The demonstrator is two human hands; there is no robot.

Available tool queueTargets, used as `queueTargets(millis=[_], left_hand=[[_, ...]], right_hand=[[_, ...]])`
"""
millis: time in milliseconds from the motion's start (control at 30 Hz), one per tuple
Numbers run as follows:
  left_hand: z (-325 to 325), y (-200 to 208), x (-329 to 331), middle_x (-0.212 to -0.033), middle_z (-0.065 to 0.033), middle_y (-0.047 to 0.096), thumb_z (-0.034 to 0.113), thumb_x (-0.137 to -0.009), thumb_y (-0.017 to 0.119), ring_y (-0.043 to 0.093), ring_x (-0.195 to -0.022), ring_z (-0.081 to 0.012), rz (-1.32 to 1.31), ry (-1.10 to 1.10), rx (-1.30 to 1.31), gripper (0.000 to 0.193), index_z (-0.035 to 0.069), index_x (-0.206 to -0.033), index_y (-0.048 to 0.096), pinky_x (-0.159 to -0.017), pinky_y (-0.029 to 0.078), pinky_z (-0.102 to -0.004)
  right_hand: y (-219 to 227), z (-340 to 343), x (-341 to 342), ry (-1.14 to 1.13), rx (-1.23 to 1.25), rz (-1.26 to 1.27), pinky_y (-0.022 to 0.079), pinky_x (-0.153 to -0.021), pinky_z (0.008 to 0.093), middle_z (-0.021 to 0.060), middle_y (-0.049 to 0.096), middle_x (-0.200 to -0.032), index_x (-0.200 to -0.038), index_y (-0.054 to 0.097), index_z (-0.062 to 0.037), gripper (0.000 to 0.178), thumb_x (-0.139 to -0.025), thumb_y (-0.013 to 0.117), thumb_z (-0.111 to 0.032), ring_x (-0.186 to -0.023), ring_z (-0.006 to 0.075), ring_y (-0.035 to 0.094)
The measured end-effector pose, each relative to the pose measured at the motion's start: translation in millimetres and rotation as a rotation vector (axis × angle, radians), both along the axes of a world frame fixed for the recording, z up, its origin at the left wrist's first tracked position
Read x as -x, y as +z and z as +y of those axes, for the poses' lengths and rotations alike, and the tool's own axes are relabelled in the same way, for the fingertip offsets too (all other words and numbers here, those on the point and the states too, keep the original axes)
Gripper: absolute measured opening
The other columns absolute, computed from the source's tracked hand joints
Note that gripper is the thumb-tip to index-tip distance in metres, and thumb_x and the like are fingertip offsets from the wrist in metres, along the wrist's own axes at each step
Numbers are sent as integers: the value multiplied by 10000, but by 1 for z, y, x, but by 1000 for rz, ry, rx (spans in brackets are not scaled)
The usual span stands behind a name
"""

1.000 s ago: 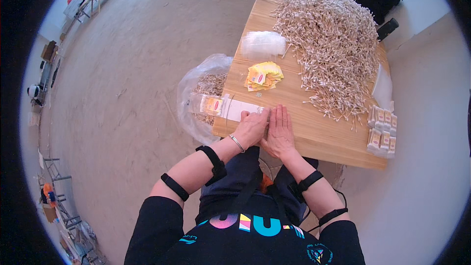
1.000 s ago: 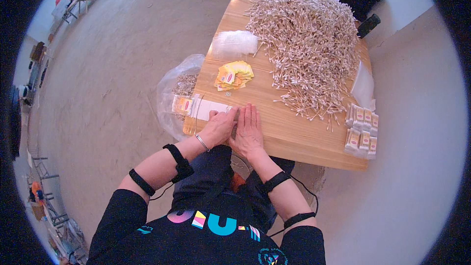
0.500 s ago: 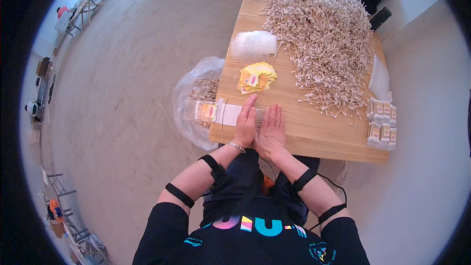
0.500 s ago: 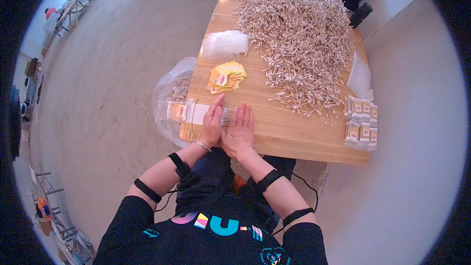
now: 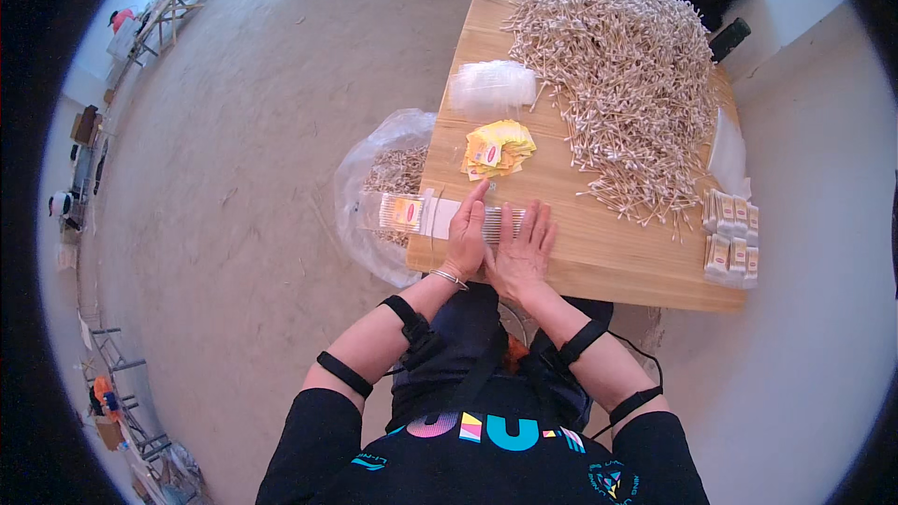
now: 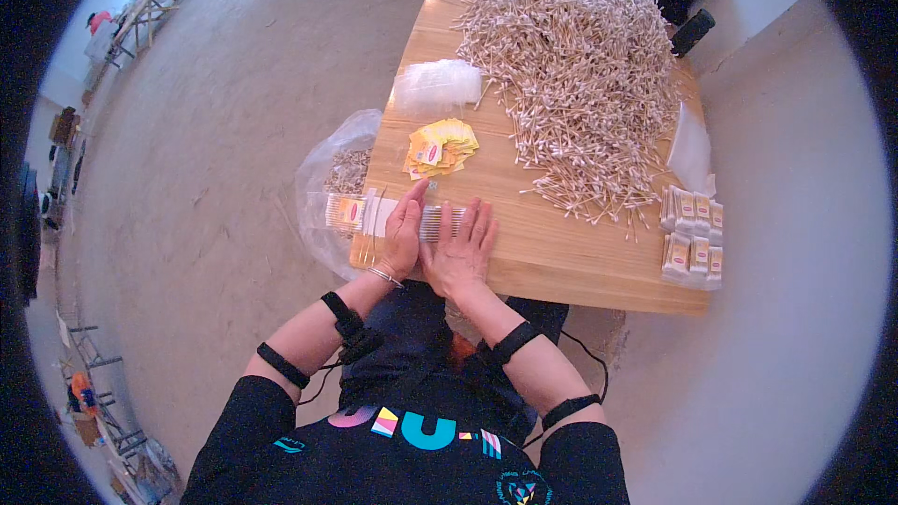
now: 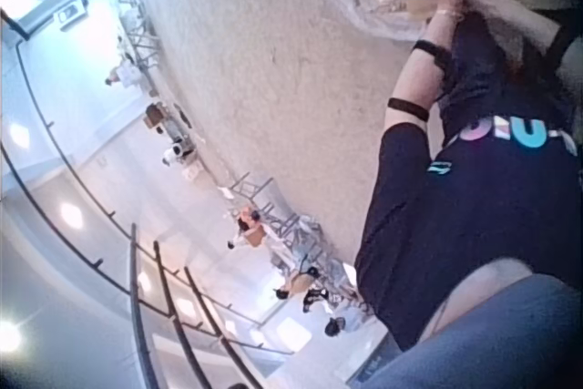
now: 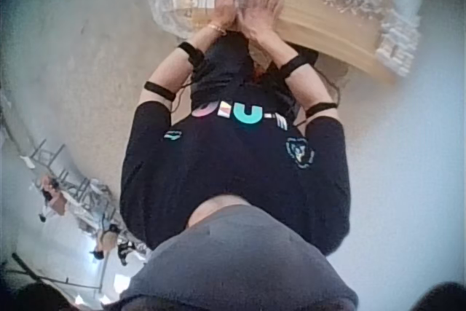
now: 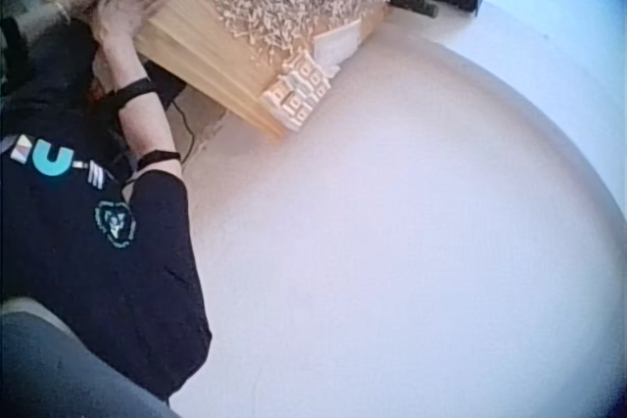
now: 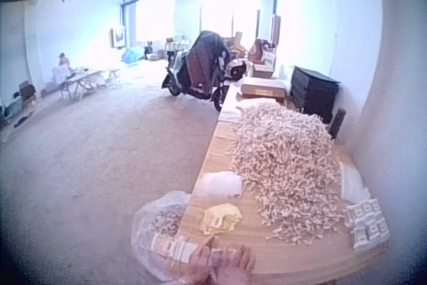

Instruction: Aligning cotton swabs and placing them into small plastic bags.

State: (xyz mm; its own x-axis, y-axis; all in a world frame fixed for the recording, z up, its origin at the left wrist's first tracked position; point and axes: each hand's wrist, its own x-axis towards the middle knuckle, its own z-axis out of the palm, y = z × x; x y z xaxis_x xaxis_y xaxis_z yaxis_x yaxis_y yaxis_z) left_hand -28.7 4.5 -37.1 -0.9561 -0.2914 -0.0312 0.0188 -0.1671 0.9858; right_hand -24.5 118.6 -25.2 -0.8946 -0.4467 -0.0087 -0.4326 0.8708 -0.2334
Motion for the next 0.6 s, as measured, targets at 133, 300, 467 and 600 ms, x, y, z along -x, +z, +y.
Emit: queueTargets(millis=[133, 300, 467, 600], left_hand=[[4, 0, 0, -1346, -167, 462, 292, -995, 348, 399, -1269, -223, 21, 24, 0, 477, -34, -1339, 403, -1065, 271, -306], [8, 0, -1, -1340, -159, 469, 295, -996, 348, 403, -1264, -216, 18, 15, 45, 473, -35, -1328, 418, -1062, 277, -302], [6, -3, 0, -1328, -156, 483, 293, -999, 346, 414, -1257, -212, 13, 34, 8, 469, -41, -1318, 430, -1061, 280, -301], [-4, -2, 0, -1316, -156, 495, 288, -1000, 348, 424, -1251, -210, -9, 77, -39, 466, -47, -1310, 438, -1057, 285, -300]], right_hand=[[-6, 3, 2, -4, 16, 72, 70, -1107, 544, 329, 100, -1440, -1404, 198, -11, 802, -835, 540, -461, -1363, 477, 54], [-11, 4, -1, 30, 59, 82, 73, -1109, 541, 330, 106, -1437, -1391, 179, 41, 797, -823, 543, -384, -1360, 482, 64], [-13, -5, -8, 57, 41, 74, 56, -1116, 530, 327, 128, -1434, -1368, 166, 105, 788, -809, 516, -327, -1361, 482, 65], [-4, -18, -6, 49, -72, -83, 23, -1126, 506, 300, 75, -1471, -1385, 145, 117, 763, -889, 399, -405, -1386, 436, 27]])
